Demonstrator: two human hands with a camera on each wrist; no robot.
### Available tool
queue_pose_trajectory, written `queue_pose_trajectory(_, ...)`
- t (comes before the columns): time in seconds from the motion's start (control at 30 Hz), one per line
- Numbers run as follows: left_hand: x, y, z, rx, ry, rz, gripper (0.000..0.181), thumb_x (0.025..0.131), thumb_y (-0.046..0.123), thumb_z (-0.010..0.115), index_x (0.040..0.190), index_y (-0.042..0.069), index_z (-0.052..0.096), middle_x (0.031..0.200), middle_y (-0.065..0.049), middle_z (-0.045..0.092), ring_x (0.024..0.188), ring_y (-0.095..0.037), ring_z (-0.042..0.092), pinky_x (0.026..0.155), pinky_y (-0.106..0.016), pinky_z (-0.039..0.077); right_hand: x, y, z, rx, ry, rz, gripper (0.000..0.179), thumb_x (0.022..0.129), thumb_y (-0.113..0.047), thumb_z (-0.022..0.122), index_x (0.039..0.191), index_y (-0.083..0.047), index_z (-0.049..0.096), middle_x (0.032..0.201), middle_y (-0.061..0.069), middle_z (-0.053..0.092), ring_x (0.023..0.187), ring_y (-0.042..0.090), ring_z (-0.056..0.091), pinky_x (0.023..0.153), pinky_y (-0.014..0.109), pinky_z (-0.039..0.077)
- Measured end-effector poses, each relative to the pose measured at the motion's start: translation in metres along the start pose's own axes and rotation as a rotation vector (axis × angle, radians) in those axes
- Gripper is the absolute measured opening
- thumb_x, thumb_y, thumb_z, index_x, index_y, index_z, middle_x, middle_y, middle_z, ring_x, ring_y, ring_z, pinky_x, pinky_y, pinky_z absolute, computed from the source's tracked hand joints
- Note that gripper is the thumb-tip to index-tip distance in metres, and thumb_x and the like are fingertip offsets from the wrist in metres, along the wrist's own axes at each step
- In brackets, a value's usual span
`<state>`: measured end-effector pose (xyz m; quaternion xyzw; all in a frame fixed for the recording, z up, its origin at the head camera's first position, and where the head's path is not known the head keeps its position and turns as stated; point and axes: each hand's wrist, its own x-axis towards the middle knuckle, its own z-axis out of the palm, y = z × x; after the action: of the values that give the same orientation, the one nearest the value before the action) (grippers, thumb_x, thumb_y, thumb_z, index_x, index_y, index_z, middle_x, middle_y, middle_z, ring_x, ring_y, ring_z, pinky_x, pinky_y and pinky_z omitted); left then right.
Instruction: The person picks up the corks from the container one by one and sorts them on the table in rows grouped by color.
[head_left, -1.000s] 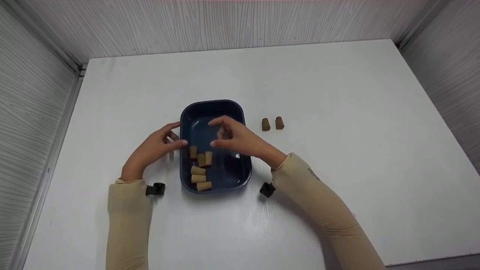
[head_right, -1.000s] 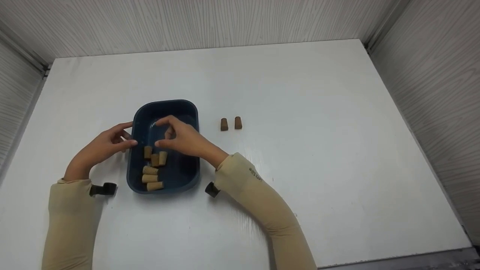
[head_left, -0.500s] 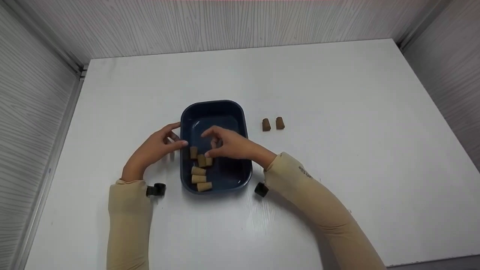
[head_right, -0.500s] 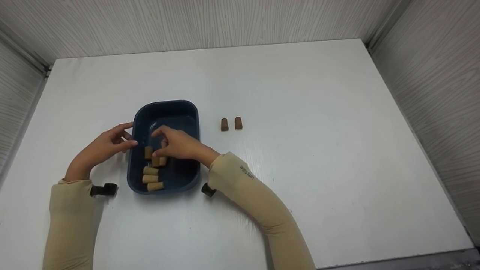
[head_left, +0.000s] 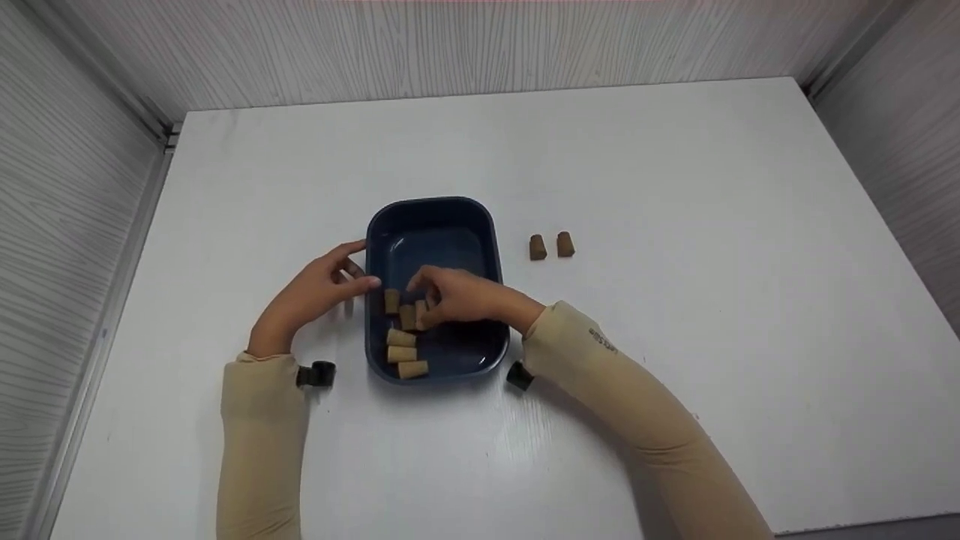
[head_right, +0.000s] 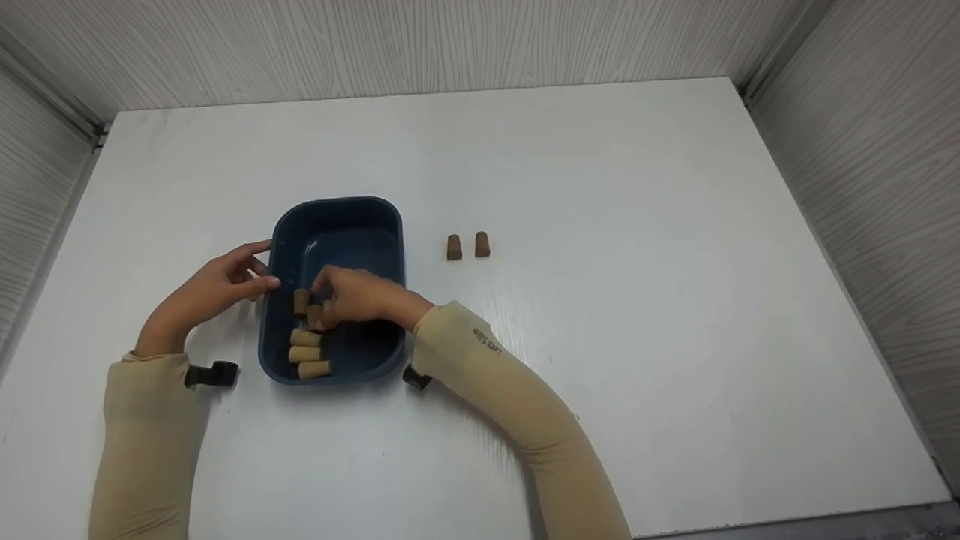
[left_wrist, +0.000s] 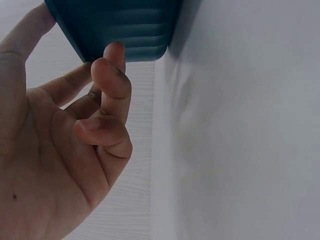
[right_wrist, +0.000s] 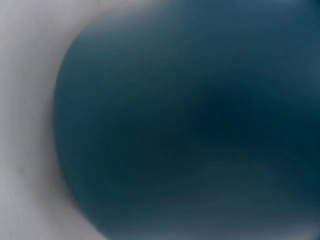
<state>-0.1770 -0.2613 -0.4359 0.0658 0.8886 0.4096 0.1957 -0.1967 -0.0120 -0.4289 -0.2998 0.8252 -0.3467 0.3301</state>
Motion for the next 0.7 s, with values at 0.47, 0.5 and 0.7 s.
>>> queue_pose_trajectory(0.47, 0.0005, 0.0, 0.0004, -0.004, -0.003, -0.004, 0.076, 0.09, 0.052, 0.062, 0.152, 0.021, 0.03, 0.113, -0.012, 0.058, 0.085, -0.023, 0.055, 0.068, -0.031, 0.044, 0.0014, 0.0, 0.0033, -0.116, 0.007, 0.051, 0.05, 0.084, -0.018, 0.074, 0.128, -0.007, 0.052, 0.1, 0.006, 0.059, 0.084, 0.014, 0.052, 0.072, 0.025, 0.041)
queue_pose_trajectory(0.5, 0.0005, -0.0002, 0.0004, -0.003, -0.003, -0.004, 0.077, 0.09, 0.052, 0.062, 0.153, 0.021, 0.03, 0.113, -0.012, 0.058, 0.085, -0.024, 0.055, 0.068, -0.031, 0.044, 0.0017, 0.0001, 0.0039, -0.129, 0.006, 0.057, 0.05, 0.084, -0.019, 0.074, 0.128, -0.007, 0.052, 0.099, 0.006, 0.059, 0.083, 0.014, 0.052, 0.071, 0.025, 0.041)
queue_pose_trajectory(0.7, 0.0, -0.0007, 0.0012, -0.007, -0.003, -0.001, 0.076, 0.09, 0.052, 0.062, 0.152, 0.02, 0.031, 0.113, -0.012, 0.059, 0.085, -0.024, 0.055, 0.068, -0.031, 0.044, 0.0031, 0.0015, 0.0064, -0.19, 0.004, 0.069, 0.044, 0.084, -0.021, 0.073, 0.122, -0.01, 0.054, 0.088, 0.001, 0.056, 0.077, 0.013, 0.052, 0.065, 0.025, 0.041)
